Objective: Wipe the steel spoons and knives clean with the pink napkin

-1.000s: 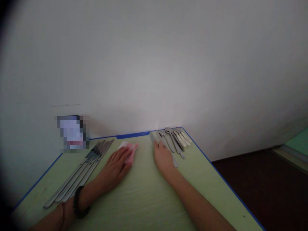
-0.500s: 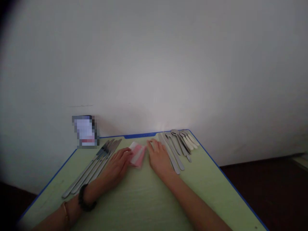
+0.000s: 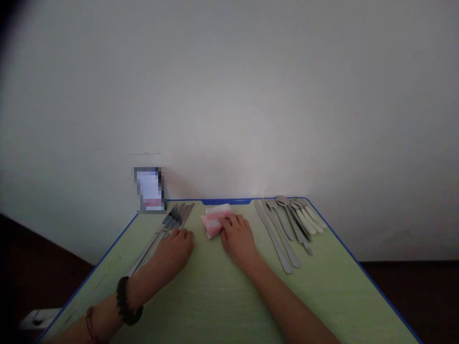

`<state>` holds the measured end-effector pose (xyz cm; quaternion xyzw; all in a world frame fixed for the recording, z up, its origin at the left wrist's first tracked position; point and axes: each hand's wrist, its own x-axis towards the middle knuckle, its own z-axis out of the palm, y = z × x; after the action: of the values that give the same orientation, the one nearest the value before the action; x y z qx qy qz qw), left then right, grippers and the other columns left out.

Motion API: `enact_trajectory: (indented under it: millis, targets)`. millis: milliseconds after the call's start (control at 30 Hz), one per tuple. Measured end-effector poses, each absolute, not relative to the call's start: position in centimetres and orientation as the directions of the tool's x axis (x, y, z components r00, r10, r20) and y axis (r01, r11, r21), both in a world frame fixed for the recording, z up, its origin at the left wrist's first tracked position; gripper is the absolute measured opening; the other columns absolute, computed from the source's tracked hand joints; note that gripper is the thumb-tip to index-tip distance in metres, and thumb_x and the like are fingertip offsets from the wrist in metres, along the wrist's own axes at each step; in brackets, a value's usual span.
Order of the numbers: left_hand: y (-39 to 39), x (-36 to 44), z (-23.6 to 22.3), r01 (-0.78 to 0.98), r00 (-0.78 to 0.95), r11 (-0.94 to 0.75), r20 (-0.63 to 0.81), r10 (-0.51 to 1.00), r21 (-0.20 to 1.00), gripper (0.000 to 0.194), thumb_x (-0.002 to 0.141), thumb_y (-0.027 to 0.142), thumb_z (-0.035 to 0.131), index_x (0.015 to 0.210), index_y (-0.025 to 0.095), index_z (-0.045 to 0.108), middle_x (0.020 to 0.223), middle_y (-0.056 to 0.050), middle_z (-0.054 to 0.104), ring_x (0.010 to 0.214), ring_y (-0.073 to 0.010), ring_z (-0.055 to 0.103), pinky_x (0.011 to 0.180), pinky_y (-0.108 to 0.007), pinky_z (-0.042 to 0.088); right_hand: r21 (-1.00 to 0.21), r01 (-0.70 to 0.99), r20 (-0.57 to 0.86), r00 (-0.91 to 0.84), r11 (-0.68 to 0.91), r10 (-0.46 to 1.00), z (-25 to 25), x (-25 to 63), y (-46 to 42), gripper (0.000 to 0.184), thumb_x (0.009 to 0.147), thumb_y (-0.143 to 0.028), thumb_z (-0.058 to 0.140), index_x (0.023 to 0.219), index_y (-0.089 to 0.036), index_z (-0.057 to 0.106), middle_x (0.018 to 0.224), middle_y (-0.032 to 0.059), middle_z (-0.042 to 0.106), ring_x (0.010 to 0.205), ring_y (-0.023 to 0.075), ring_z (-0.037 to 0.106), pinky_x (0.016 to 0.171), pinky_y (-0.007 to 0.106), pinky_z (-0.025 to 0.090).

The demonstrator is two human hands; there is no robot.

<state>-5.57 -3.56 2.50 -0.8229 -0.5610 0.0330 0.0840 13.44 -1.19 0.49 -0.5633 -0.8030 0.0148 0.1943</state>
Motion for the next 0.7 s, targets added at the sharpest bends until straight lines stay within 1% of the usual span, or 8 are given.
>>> enact_trajectory:
  millis: [67,167,267,400,500,567,633,700]
  targets:
    - [-4.1,-5.3,2.6,0.911,0.384,-0.371,0.038,0.923,-0.18,0.032,0.081,0.0,0.041,0.098,0.008,0.067,0.097,-0.019,0.067,0.092,-0.03,0.062,0.071,-0.038,0.051,-0.237,0.911,0.304,-0.26,0.338,0.916,0.6,13.6,-1.0,0.031,0.087,-0.018,0.046,0.114,-0.019,0.062,0.119,0.0102,0.06,0.104,0.0261,0.05,0.089,0.038,0.039]
    - [-4.4,-5.6,2.6,0.919,0.358,-0.332,0.098,0.929,-0.211,0.025,0.085,0.011,0.047,0.098,0.007,0.068,0.105,-0.024,0.066,0.101,-0.0352,0.059,0.077,-0.044,0.049,-0.237,0.924,0.313,-0.22,0.301,0.924,0.6,14.0,-0.6,0.029,0.087,-0.017,0.044,0.109,-0.017,0.062,0.113,0.0119,0.062,0.1,0.026,0.052,0.087,0.038,0.04]
    - [-4.7,-5.8,2.3,0.92,0.321,-0.283,0.106,0.941,-0.272,0.029,0.086,0.015,0.047,0.103,0.003,0.067,0.114,-0.028,0.062,0.104,-0.0369,0.059,0.08,-0.045,0.048,-0.295,0.921,0.327,-0.154,0.256,0.932,0.5,14.3,-0.2,0.026,0.086,-0.016,0.042,0.104,-0.015,0.061,0.105,0.0125,0.063,0.097,0.0249,0.053,0.087,0.036,0.04]
    - [-5.2,-4.9,1.7,0.916,0.345,-0.309,0.109,0.932,-0.254,0.031,0.082,0.007,0.046,0.106,0.003,0.065,0.116,-0.028,0.061,0.105,-0.0357,0.059,0.082,-0.046,0.049,-0.466,0.853,0.362,-0.059,0.236,0.93,0.2,14.7,0.3,0.025,0.085,-0.016,0.038,0.099,-0.015,0.059,0.101,0.012,0.062,0.095,0.023,0.055,0.087,0.033,0.041]
    - [-5.2,-4.5,1.8,0.918,0.362,-0.336,0.101,0.927,-0.208,0.041,0.078,-0.003,0.041,0.111,0.009,0.062,0.116,-0.023,0.062,0.1,-0.0307,0.061,0.076,-0.04,0.052,-0.643,0.742,0.347,0.06,0.19,0.936,0.0,14.7,0.9,0.025,0.086,-0.019,0.035,0.096,-0.015,0.057,0.097,0.0123,0.063,0.089,0.0223,0.057,0.082,0.033,0.043]
    - [-4.7,-4.8,2.1,0.922,0.356,-0.337,0.072,0.932,-0.188,0.045,0.077,-0.007,0.039,0.112,0.01,0.061,0.11,-0.02,0.065,0.095,-0.0282,0.064,0.07,-0.036,0.054,-0.751,0.647,0.305,0.166,0.13,0.938,0.0,14.5,1.5,0.026,0.087,-0.023,0.033,0.094,-0.015,0.057,0.093,0.0129,0.063,0.084,0.0233,0.058,0.077,0.035,0.044]
    - [-4.1,-5.4,2.4,0.951,0.279,-0.271,0.032,0.96,-0.149,0.037,0.076,-0.008,0.04,0.099,0.007,0.065,0.097,-0.021,0.067,0.084,-0.0286,0.067,0.062,-0.034,0.054,-0.834,0.541,0.279,0.24,0.111,0.93,0.1,14.3,2.1,0.026,0.086,-0.025,0.034,0.091,-0.016,0.058,0.088,0.0124,0.063,0.08,0.0241,0.058,0.074,0.037,0.045]
    - [-3.3,-5.9,2.3,0.962,0.259,-0.257,0.019,0.966,-0.088,0.031,0.075,-0.008,0.041,0.086,0.005,0.067,0.081,-0.019,0.069,0.069,-0.0281,0.069,0.057,-0.034,0.054,-0.894,0.419,0.287,0.26,0.16,0.922,0.2,14.2,2.5,0.025,0.082,-0.023,0.036,0.09,-0.017,0.058,0.086,0.0099,0.063,0.08,0.0232,0.057,0.074,0.036,0.045]
